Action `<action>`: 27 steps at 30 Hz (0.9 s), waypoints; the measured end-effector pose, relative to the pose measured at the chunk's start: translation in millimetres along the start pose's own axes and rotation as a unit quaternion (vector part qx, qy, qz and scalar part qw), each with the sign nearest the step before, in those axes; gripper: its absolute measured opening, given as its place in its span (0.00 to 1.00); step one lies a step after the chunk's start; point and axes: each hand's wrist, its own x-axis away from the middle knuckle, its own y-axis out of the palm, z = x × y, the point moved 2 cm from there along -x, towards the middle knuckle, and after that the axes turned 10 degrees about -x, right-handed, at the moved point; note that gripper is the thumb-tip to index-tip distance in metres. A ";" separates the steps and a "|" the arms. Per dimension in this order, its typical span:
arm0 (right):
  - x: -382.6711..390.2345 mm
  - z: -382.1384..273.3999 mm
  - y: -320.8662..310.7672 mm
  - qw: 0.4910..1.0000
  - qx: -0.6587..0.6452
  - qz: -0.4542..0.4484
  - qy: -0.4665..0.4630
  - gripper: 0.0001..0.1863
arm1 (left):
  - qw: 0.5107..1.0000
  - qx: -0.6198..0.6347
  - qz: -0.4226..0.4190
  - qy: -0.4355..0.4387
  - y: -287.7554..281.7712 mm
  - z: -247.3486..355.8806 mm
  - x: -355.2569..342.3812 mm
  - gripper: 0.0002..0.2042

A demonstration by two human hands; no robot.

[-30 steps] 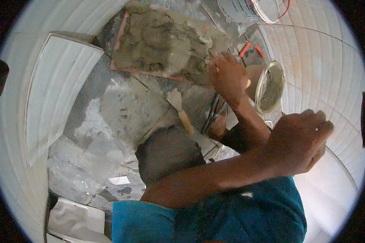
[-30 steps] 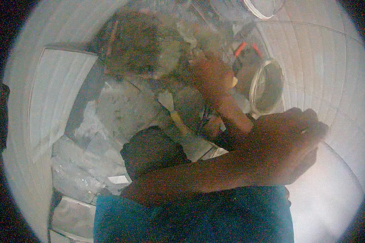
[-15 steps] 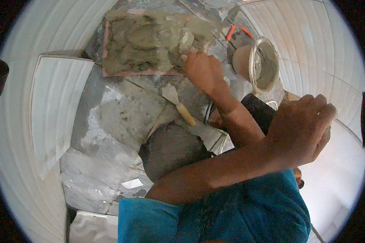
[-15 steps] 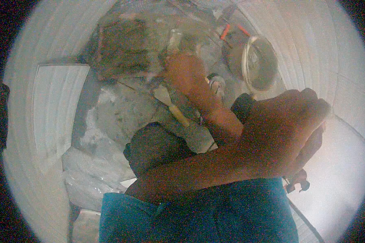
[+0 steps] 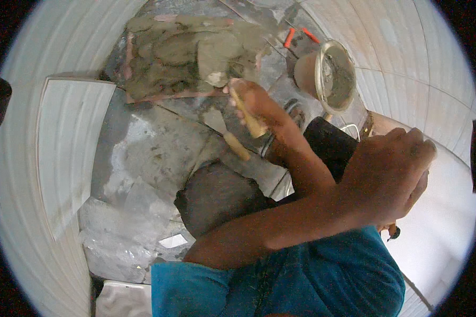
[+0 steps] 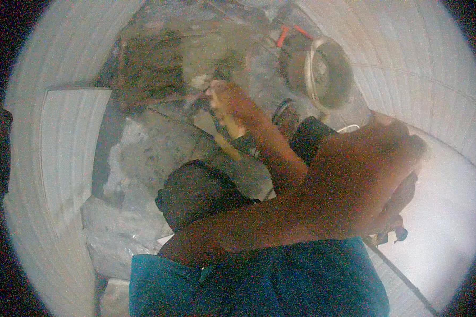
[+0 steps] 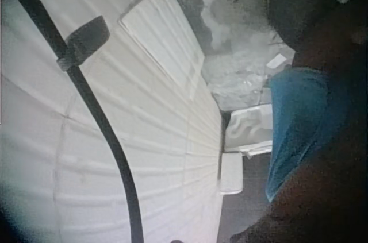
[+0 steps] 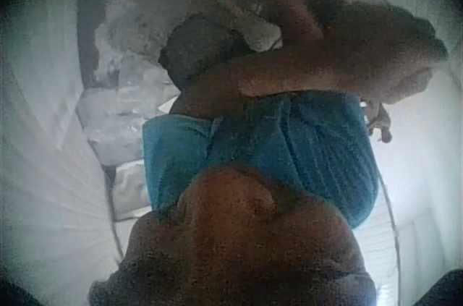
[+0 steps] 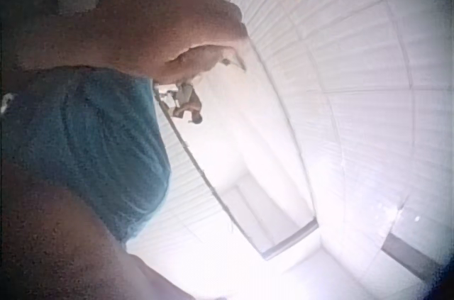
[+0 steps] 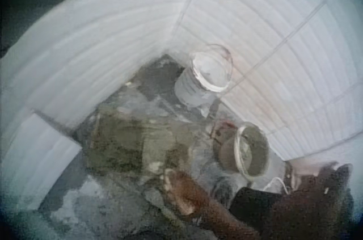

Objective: The person mixes cement in a bucket using a trowel, then applies the cement to a white wall. They place a large white tile onto the wall, press it into place, and use a hammer to tap it securely. Finally, they insert tile spacers between the tiles.

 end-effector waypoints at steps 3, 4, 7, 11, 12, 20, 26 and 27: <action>-7.4 11.6 52.0 0.981 -0.182 -0.055 0.031 0.21 | 1.000 0.007 0.017 -0.008 3.6 -1.0 -2.6 0.10; -13.1 18.2 73.6 0.975 -0.218 -0.039 0.006 0.21 | 1.000 -0.001 0.003 -0.010 5.0 -1.7 -3.1 0.10; -30.7 27.8 115.1 0.980 -0.194 -0.048 0.002 0.21 | 0.999 -0.016 -0.020 -0.021 6.0 -2.8 -3.0 0.11; -36.0 16.2 119.9 0.985 0.118 -0.072 -0.107 0.22 | 0.999 -0.027 0.003 -0.025 -2.7 -3.5 -2.4 0.12; -33.7 7.7 112.2 0.950 0.264 -0.060 -0.156 0.22 | 0.999 -0.023 -0.003 -0.027 -4.8 -4.2 -2.8 0.12; -35.6 -62.2 74.8 0.592 0.701 0.088 -0.388 0.19 | 0.999 -0.018 0.004 -0.026 -13.3 -6.1 -8.5 0.10; -50.8 -53.4 63.9 0.636 0.665 0.097 -0.379 0.21 | 0.999 -0.019 0.002 -0.031 -13.7 -9.2 -7.5 0.09; -48.5 -49.2 59.2 0.639 0.653 0.106 -0.392 0.22 | 0.999 -0.019 -0.002 -0.032 -13.0 -9.9 -7.5 0.09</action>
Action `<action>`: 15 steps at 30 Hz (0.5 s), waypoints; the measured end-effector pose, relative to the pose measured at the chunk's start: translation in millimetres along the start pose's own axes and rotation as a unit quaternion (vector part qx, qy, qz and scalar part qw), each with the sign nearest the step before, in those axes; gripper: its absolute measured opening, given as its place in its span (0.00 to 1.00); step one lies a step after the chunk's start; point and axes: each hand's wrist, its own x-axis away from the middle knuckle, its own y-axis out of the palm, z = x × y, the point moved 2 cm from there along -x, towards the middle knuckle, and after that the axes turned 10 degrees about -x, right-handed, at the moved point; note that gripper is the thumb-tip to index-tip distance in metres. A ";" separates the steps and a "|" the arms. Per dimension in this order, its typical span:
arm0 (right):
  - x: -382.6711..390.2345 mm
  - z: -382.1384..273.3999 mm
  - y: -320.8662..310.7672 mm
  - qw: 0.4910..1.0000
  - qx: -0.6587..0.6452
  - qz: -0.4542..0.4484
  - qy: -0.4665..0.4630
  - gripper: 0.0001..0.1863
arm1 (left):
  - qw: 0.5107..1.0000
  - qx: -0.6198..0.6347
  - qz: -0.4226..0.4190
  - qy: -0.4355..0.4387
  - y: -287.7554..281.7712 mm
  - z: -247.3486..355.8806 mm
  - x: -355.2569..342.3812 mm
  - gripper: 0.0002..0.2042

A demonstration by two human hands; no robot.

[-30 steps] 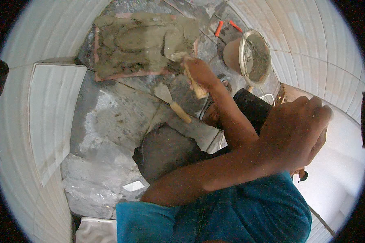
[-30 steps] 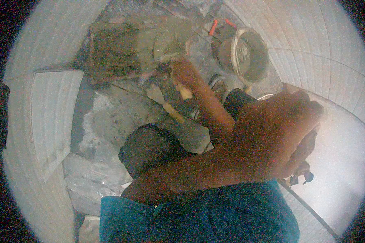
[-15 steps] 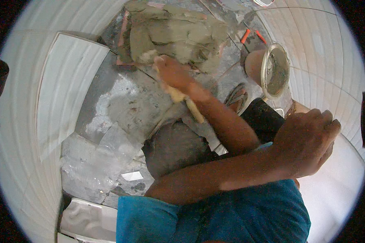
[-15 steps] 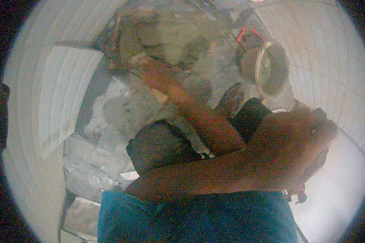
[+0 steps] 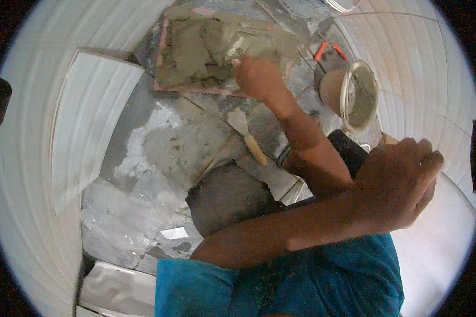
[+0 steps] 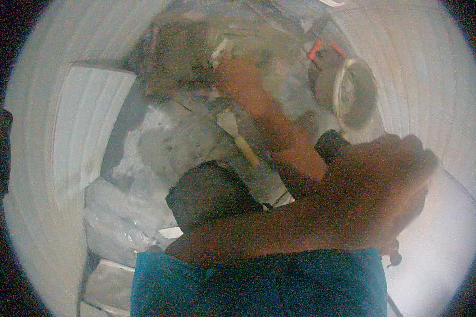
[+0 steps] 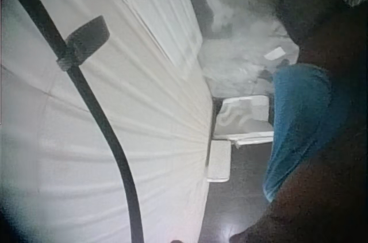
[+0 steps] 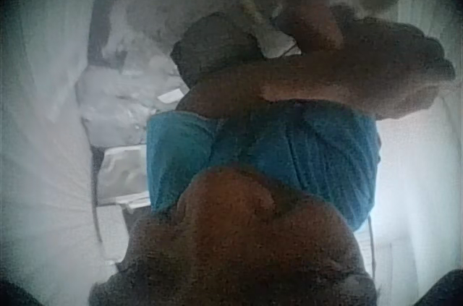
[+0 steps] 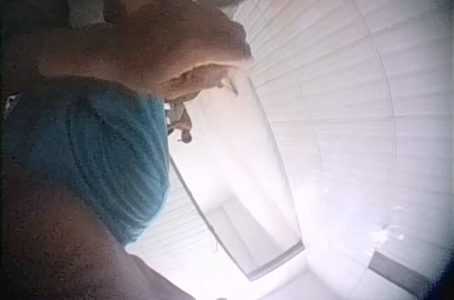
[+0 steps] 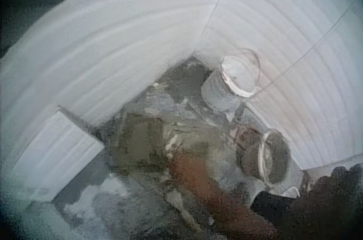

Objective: The person mixes cement in a bucket using a trowel, then applies the cement to a white wall. They place a large white tile onto the wall, press it into place, and use a hammer to tap it securely. Finally, they insert tile spacers between the tiles.

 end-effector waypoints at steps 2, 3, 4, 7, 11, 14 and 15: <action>14.6 7.4 -0.2 0.997 -0.022 -0.009 0.067 0.22 | 1.000 -0.016 0.014 0.010 -0.5 0.5 1.1 0.10; 22.2 9.7 -3.0 0.995 -0.035 -0.001 0.090 0.22 | 1.000 -0.016 0.017 0.008 -0.8 0.9 2.0 0.10; 28.2 12.0 -5.6 0.993 -0.029 -0.009 0.118 0.22 | 1.000 -0.021 0.010 0.013 -0.9 0.9 3.4 0.10; 46.8 19.5 -17.6 0.986 -0.026 0.001 0.163 0.22 | 1.000 -0.007 0.000 0.017 0.2 1.3 6.7 0.10; 61.3 40.8 -23.0 0.984 -0.020 -0.032 0.171 0.19 | 0.999 0.018 0.026 0.028 1.7 0.1 9.1 0.10; 69.6 61.1 -17.0 0.988 -0.006 -0.115 0.101 0.17 | 0.998 0.039 0.021 0.032 5.1 -1.1 8.4 0.10; 74.4 66.1 -15.7 0.989 -0.005 -0.123 0.081 0.16 | 0.998 0.044 0.021 0.034 6.7 -1.5 7.3 0.10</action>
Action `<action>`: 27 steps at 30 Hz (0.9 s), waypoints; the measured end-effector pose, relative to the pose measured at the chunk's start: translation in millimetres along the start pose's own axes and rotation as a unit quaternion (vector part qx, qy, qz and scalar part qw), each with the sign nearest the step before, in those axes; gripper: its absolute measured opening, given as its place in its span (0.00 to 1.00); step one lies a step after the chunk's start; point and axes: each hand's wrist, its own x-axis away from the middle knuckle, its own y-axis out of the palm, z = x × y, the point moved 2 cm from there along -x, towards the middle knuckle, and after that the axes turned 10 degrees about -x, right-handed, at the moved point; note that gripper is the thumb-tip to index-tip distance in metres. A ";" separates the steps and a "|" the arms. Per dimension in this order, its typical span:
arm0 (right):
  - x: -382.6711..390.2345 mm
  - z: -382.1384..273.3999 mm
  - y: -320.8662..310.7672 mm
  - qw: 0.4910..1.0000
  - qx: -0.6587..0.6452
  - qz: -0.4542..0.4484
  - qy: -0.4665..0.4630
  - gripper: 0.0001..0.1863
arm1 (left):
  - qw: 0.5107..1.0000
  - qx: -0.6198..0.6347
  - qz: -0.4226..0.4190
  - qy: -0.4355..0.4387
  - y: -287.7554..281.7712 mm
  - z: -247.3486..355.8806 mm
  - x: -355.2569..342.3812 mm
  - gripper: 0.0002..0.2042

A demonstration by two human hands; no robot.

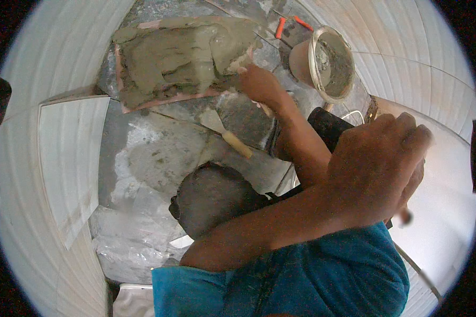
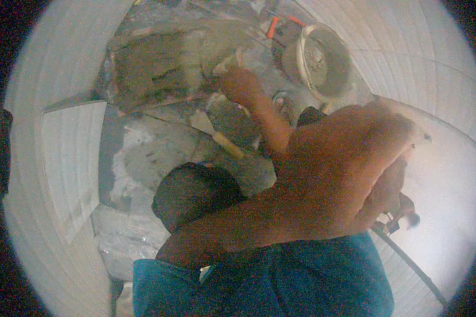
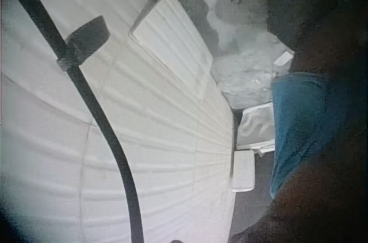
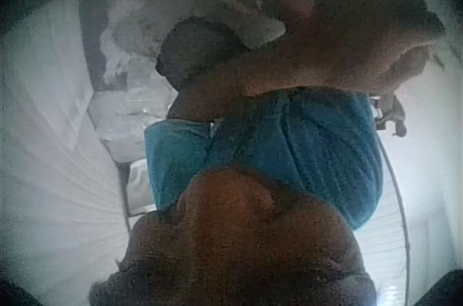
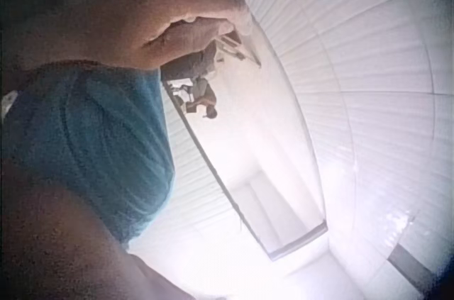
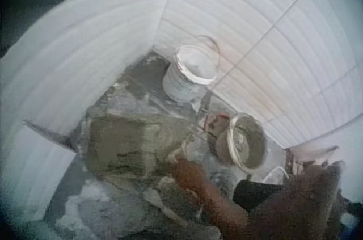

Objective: The person mixes cement in a bucket using a trowel, then applies the cement to a white wall. They place a large white tile onto the wall, press it into place, and use a hammer to tap it securely. Finally, they insert tile spacers between the tiles.

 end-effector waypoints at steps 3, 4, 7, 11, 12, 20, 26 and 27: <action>16.9 12.5 6.5 0.996 -0.080 0.008 0.042 0.18 | 1.000 -0.012 0.011 0.008 1.6 -1.5 -0.6 0.10; 25.8 14.1 9.1 0.984 -0.166 0.004 0.072 0.18 | 1.000 -0.014 0.008 0.008 1.9 -1.6 -0.3 0.10; 51.6 12.2 19.1 0.946 -0.261 -0.042 0.189 0.21 | 1.000 -0.022 -0.005 0.007 2.8 -0.8 0.5 0.10; 69.7 8.8 22.5 0.965 -0.132 0.024 0.223 0.23 | 1.000 -0.010 -0.022 -0.003 7.7 0.8 -1.8 0.11; 72.5 8.7 22.2 0.963 -0.130 0.025 0.234 0.24 | 1.000 -0.009 -0.020 -0.005 8.7 0.8 -2.7 0.11; 78.1 -19.3 5.7 0.685 -0.661 -0.086 0.292 0.23 | 0.998 -0.046 -0.046 -0.019 12.5 2.8 -1.9 0.10; 32.8 -58.9 33.9 0.599 -0.742 -0.097 0.285 0.23 | 0.996 -0.080 -0.028 -0.019 16.6 6.3 0.4 0.11; 27.0 -64.6 40.0 0.612 -0.735 -0.105 0.271 0.23 | 0.996 -0.085 -0.018 -0.020 17.2 7.6 0.6 0.11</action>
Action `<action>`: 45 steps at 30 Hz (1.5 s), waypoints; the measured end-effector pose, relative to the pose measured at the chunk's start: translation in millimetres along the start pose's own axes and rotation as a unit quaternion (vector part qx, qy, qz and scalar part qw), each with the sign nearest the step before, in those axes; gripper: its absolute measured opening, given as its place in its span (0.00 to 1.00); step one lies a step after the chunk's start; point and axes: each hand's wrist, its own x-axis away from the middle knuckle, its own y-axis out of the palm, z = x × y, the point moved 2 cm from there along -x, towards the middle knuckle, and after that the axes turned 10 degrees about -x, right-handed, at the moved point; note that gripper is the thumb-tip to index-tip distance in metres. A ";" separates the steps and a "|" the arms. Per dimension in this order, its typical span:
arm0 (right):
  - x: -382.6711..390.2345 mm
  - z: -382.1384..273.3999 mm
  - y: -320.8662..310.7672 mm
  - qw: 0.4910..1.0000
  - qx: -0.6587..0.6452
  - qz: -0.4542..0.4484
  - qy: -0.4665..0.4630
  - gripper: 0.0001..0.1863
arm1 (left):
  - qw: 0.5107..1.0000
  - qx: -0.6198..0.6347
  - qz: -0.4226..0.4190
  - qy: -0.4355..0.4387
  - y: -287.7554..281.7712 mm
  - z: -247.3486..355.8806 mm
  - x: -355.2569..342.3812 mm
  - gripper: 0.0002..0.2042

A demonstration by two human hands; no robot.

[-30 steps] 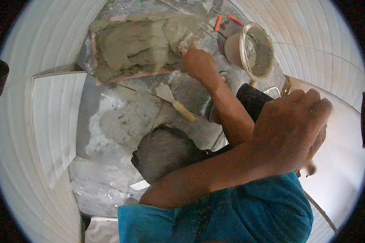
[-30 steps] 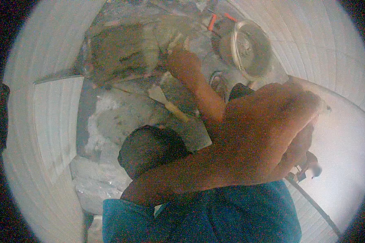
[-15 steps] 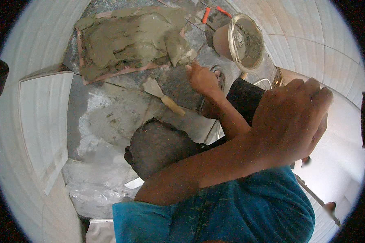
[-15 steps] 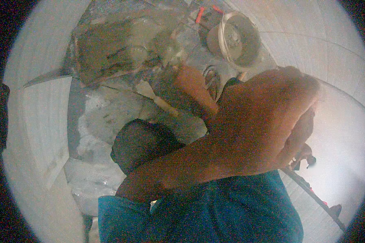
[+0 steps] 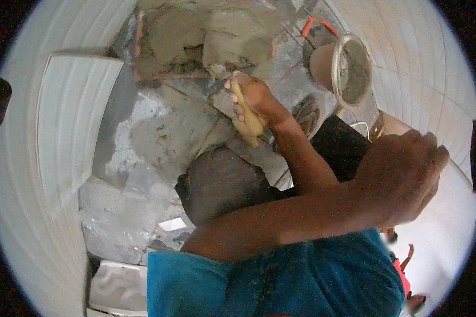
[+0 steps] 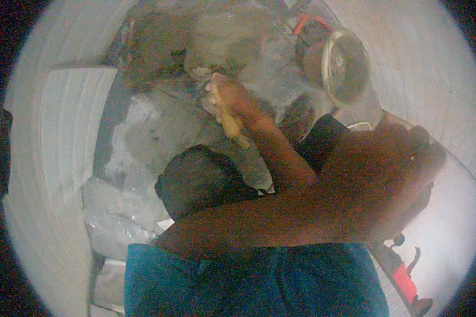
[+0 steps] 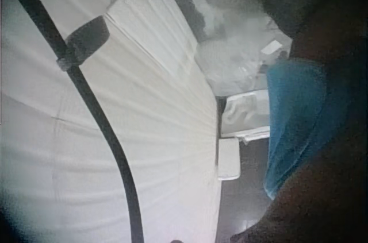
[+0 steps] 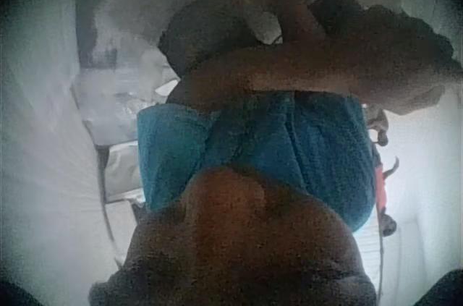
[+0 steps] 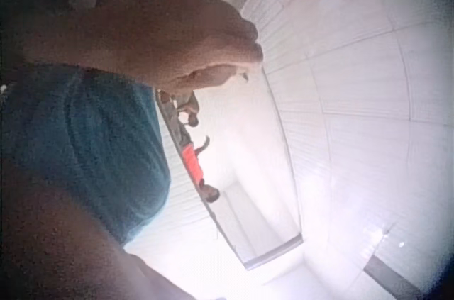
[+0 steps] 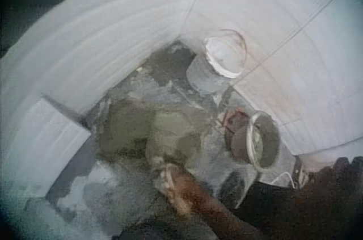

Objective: The person mixes cement in a bucket using a trowel, then applies the cement to a white wall. They place a large white tile onto the wall, press it into place, and use a hammer to tap it securely. Finally, they insert tile spacers between the tiles.

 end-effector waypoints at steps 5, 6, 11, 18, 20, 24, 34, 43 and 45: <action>-24.4 7.0 47.4 0.996 0.054 -0.065 0.043 0.22 | 0.998 0.023 -0.050 -0.010 3.0 -1.2 -0.9 0.11; -26.6 5.5 57.3 0.993 0.048 -0.073 0.075 0.21 | 0.998 0.036 -0.059 -0.016 2.6 -1.8 -0.5 0.12; -4.3 -30.0 65.9 0.677 0.675 0.017 -0.292 0.20 | 0.999 -0.021 0.011 -0.028 -4.9 1.4 -0.5 0.11; 47.9 -38.4 11.0 0.582 0.771 0.107 -0.233 0.21 | 0.999 0.012 -0.017 -0.039 -6.9 -0.1 -2.5 0.10; 53.1 -40.3 1.6 0.614 0.755 0.129 -0.191 0.21 | 0.999 0.024 -0.012 -0.025 -6.3 -1.9 -1.6 0.10; 60.5 -44.3 -20.8 0.625 0.760 0.169 -0.062 0.23 | 0.999 0.039 -0.018 -0.027 -1.3 -3.6 -3.7 0.10; 38.1 -64.8 -46.7 0.574 0.744 0.215 -0.267 0.21 | 0.998 0.061 -0.015 0.004 9.8 -13.9 -6.0 0.10; 18.4 -108.1 -65.6 0.619 0.737 0.221 -0.160 0.20 | 0.995 0.096 -0.007 -0.004 9.3 -23.1 -9.6 0.09; 17.3 -103.5 -77.6 0.638 0.706 0.270 -0.149 0.21 | 0.996 0.091 -0.013 -0.008 7.9 -24.0 -9.1 0.09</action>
